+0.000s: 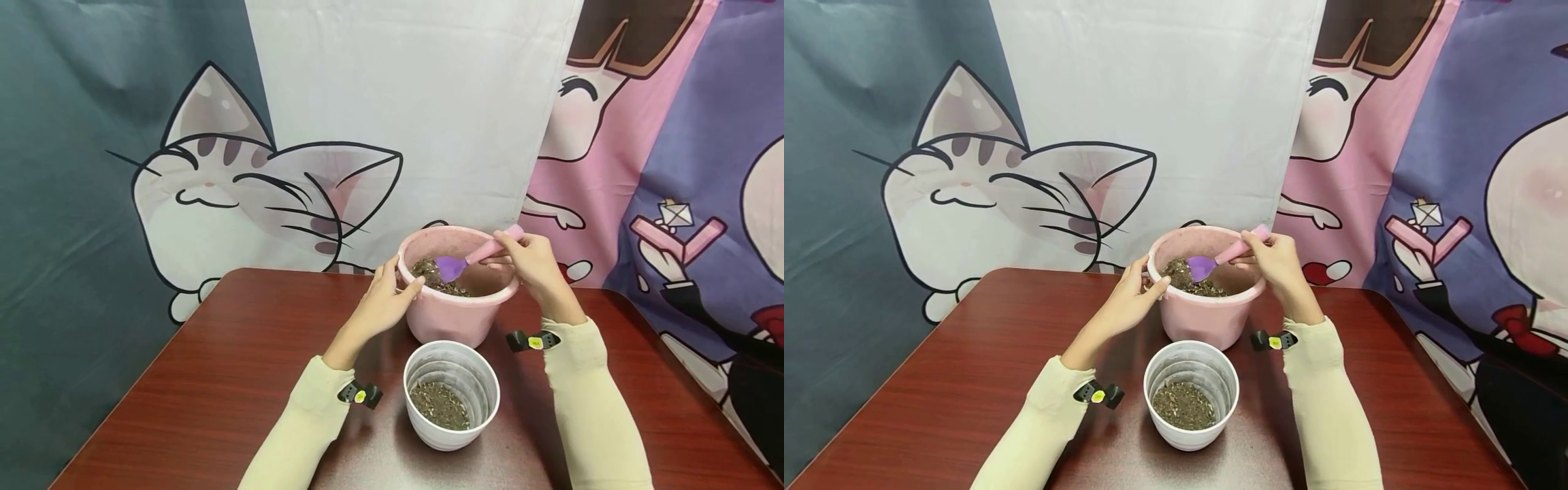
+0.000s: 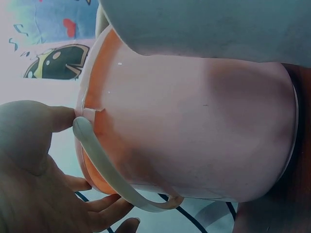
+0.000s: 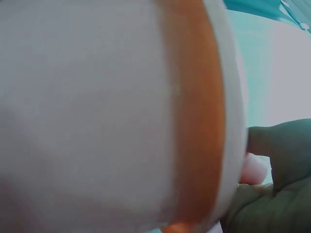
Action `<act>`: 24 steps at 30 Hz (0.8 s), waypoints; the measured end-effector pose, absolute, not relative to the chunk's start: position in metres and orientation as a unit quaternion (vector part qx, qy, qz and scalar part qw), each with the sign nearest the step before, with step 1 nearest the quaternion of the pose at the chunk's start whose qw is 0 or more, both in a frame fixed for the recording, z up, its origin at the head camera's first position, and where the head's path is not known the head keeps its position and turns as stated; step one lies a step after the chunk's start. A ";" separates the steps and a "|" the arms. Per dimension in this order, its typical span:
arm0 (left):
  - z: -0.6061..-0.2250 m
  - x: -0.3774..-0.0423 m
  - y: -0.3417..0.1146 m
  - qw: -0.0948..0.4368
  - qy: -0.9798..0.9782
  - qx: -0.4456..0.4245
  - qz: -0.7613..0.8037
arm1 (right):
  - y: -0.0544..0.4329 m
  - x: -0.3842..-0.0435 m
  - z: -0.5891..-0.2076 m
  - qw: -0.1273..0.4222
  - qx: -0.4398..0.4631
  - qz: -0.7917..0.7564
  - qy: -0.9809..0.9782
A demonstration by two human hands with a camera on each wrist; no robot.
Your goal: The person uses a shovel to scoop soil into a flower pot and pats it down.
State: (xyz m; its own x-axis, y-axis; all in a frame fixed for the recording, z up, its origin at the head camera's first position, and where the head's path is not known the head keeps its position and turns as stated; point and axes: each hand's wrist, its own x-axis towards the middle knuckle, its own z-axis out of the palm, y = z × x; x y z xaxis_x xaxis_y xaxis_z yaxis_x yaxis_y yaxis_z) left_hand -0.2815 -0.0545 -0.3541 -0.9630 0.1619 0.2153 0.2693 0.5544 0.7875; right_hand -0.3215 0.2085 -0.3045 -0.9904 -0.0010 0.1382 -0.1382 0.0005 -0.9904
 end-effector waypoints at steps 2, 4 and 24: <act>-0.355 -0.282 -0.054 0.059 -0.880 -0.123 -0.455 | 0.213 -0.318 -0.306 0.059 0.038 0.718 -0.692; -0.355 -0.282 -0.055 0.060 -0.881 -0.125 -0.453 | 0.216 -0.313 -0.309 0.068 0.029 0.733 -0.676; -0.354 -0.281 -0.054 0.060 -0.870 -0.138 -0.469 | 0.230 -0.300 -0.317 0.107 0.087 0.772 -0.621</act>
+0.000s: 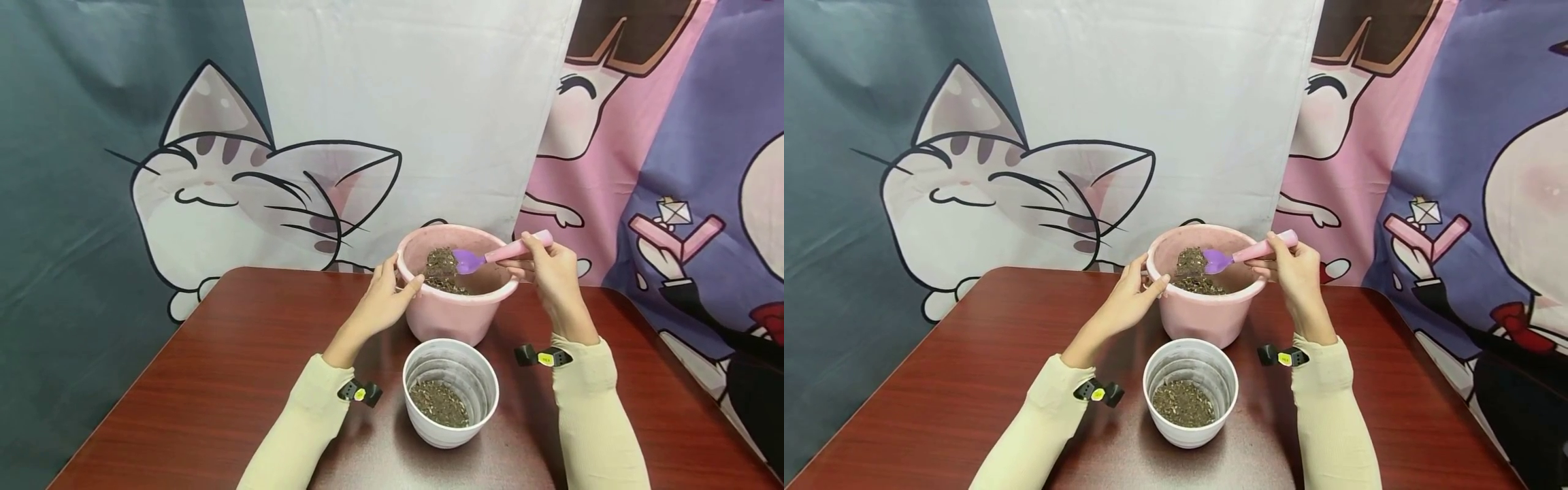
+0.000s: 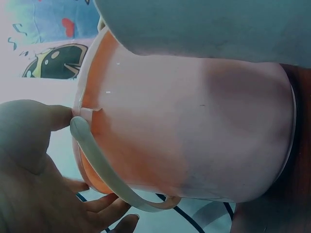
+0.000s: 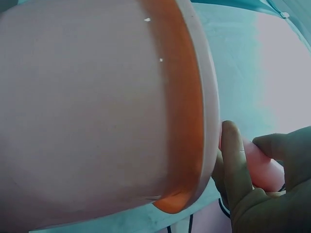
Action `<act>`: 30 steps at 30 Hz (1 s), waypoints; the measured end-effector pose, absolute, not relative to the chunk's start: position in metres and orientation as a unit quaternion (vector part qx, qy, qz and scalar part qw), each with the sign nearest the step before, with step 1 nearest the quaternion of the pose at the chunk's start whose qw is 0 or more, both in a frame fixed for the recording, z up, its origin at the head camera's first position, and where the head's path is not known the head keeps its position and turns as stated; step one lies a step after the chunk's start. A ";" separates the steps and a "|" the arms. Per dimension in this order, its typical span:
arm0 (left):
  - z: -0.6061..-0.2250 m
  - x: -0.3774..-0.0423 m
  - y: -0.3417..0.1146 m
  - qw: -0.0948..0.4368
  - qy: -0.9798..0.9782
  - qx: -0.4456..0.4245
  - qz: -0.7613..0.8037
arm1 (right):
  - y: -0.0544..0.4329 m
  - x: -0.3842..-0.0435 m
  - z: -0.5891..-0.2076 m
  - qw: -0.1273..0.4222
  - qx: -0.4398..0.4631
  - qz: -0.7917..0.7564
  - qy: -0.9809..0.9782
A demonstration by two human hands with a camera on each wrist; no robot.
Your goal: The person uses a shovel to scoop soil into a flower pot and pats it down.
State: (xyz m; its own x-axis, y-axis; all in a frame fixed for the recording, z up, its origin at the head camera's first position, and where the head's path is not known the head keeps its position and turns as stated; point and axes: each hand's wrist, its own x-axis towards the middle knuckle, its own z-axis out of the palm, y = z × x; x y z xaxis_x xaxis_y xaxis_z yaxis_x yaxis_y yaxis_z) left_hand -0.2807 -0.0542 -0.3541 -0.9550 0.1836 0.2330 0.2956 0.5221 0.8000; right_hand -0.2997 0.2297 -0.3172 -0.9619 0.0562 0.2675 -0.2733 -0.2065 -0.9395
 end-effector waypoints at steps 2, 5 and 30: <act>-0.354 -0.280 -0.055 0.049 -0.870 -0.137 -0.472 | 0.231 -0.300 -0.318 0.101 0.097 0.774 -0.617; -0.349 -0.278 -0.059 0.024 -0.880 -0.133 -0.456 | 0.235 -0.299 -0.316 0.094 0.103 0.781 -0.609; -0.291 -0.199 -0.090 -0.145 -0.935 -0.279 -0.165 | 0.257 -0.270 -0.290 -0.115 0.202 0.758 -0.609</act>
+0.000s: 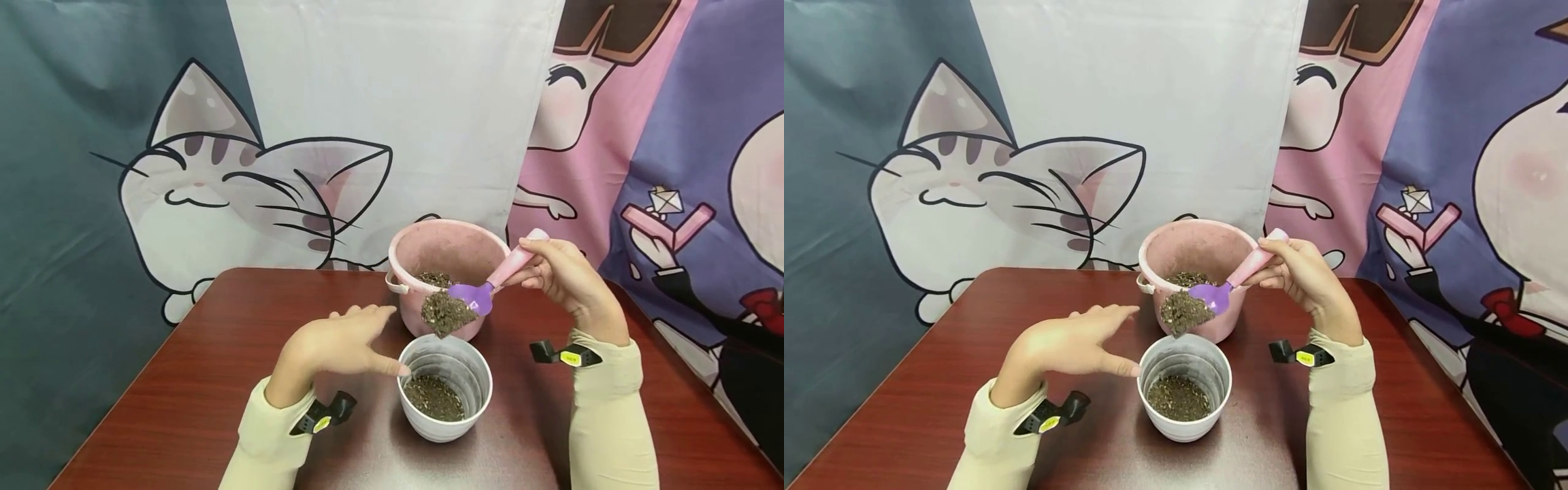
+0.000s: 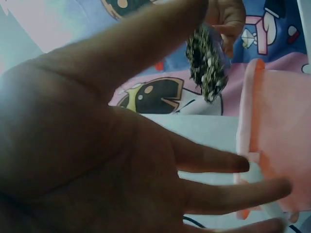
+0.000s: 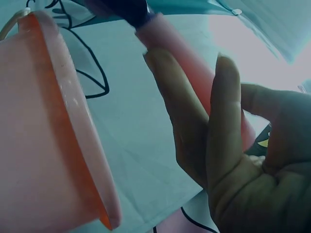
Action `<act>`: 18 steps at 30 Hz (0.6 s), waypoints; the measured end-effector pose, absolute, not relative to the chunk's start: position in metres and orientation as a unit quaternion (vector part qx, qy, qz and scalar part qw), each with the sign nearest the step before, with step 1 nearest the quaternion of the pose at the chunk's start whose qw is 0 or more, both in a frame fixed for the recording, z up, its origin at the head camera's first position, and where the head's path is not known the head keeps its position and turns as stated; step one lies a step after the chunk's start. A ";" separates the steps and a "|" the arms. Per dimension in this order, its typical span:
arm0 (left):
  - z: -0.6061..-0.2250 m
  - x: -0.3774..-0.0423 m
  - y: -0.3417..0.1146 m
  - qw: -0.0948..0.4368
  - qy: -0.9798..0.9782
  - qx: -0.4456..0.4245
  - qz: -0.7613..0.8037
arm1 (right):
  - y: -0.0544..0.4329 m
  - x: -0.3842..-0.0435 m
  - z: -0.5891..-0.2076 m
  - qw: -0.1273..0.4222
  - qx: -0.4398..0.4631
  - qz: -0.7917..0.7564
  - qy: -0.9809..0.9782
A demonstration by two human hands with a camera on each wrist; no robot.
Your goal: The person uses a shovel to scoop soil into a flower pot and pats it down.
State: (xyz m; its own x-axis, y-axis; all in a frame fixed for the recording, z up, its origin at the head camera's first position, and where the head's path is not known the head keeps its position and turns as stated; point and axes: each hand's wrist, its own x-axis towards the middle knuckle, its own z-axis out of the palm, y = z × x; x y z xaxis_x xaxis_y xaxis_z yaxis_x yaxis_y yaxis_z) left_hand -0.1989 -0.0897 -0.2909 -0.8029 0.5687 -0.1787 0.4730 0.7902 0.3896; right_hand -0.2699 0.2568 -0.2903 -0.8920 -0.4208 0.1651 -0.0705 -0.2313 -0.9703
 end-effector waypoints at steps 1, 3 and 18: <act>-0.292 -0.200 -0.088 0.150 0.932 0.285 0.166 | 0.258 -0.269 -0.289 0.118 -0.192 -0.755 0.615; -0.293 -0.202 -0.086 0.159 0.927 0.297 0.168 | 0.260 -0.269 -0.289 0.132 -0.197 -0.743 0.626; -0.312 -0.209 -0.063 0.182 0.923 0.317 0.122 | 0.257 -0.263 -0.293 0.136 -0.206 -0.674 0.697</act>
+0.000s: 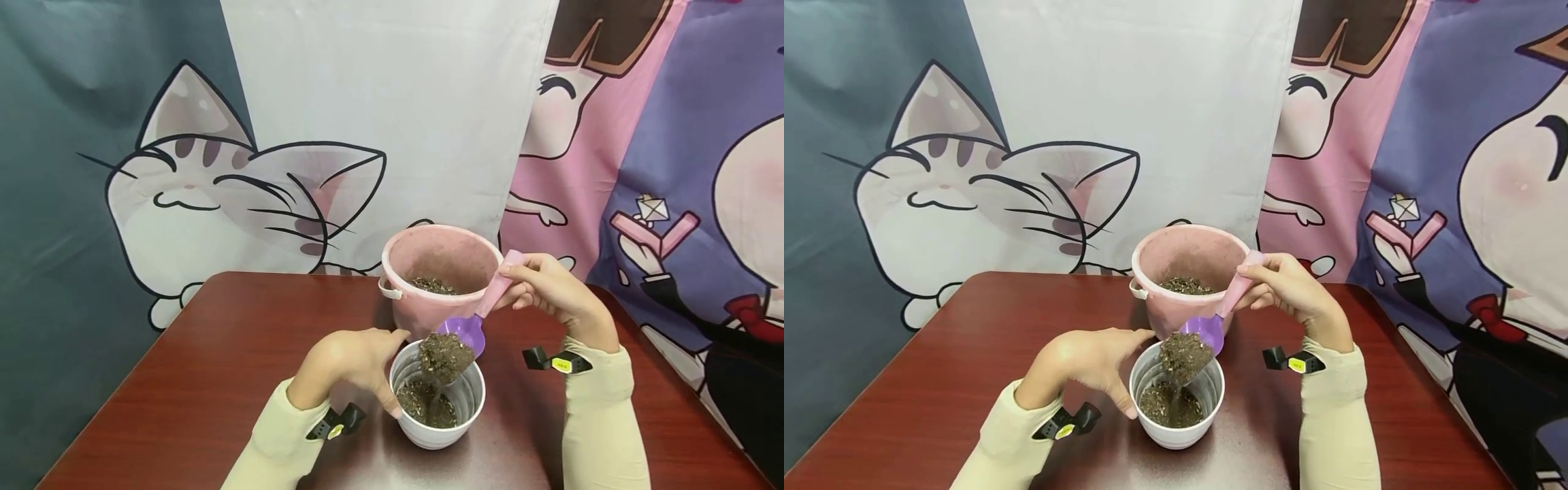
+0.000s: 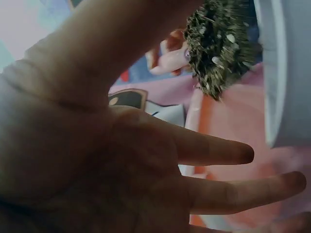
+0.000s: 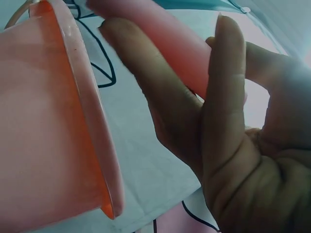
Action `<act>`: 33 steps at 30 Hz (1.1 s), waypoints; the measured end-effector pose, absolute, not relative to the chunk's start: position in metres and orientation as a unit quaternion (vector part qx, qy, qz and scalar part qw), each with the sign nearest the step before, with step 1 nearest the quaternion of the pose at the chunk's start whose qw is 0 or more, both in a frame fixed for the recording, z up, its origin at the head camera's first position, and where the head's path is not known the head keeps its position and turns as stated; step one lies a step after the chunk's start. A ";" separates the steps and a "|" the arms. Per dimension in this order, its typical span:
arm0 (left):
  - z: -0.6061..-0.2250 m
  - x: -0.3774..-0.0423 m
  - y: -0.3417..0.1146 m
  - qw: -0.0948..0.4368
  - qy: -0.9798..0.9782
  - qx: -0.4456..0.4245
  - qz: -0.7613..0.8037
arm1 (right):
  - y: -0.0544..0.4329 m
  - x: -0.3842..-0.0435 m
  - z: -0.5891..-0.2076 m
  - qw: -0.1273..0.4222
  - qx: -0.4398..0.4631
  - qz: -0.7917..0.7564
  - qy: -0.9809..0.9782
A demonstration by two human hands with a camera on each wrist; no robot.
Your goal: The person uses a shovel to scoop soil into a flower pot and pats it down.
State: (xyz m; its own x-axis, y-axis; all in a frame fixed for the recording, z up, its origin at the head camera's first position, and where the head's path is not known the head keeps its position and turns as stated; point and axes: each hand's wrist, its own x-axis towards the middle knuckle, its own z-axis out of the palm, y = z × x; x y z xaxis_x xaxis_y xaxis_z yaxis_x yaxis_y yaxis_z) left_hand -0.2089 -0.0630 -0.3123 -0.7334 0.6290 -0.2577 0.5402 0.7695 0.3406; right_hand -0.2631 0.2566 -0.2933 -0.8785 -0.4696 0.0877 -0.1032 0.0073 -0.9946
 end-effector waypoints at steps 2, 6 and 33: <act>-0.314 -0.209 -0.060 0.184 0.917 0.329 0.127 | 0.255 -0.263 -0.294 0.125 -0.212 -0.662 0.709; -0.314 -0.209 -0.055 0.186 0.916 0.333 0.125 | 0.253 -0.263 -0.293 0.102 -0.229 -0.629 0.736; -0.318 -0.210 -0.054 0.193 0.920 0.319 0.121 | 0.248 -0.259 -0.294 0.072 -0.356 -0.620 0.696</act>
State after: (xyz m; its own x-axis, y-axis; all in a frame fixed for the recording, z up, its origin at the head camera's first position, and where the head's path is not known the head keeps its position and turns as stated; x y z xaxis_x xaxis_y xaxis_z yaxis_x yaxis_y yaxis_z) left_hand -0.2098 -0.0543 -0.3178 -0.7218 0.6336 -0.2785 0.5399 0.7673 0.3462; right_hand -0.2595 0.2481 -0.2937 -0.7367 -0.5844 0.3402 -0.4055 -0.0208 -0.9139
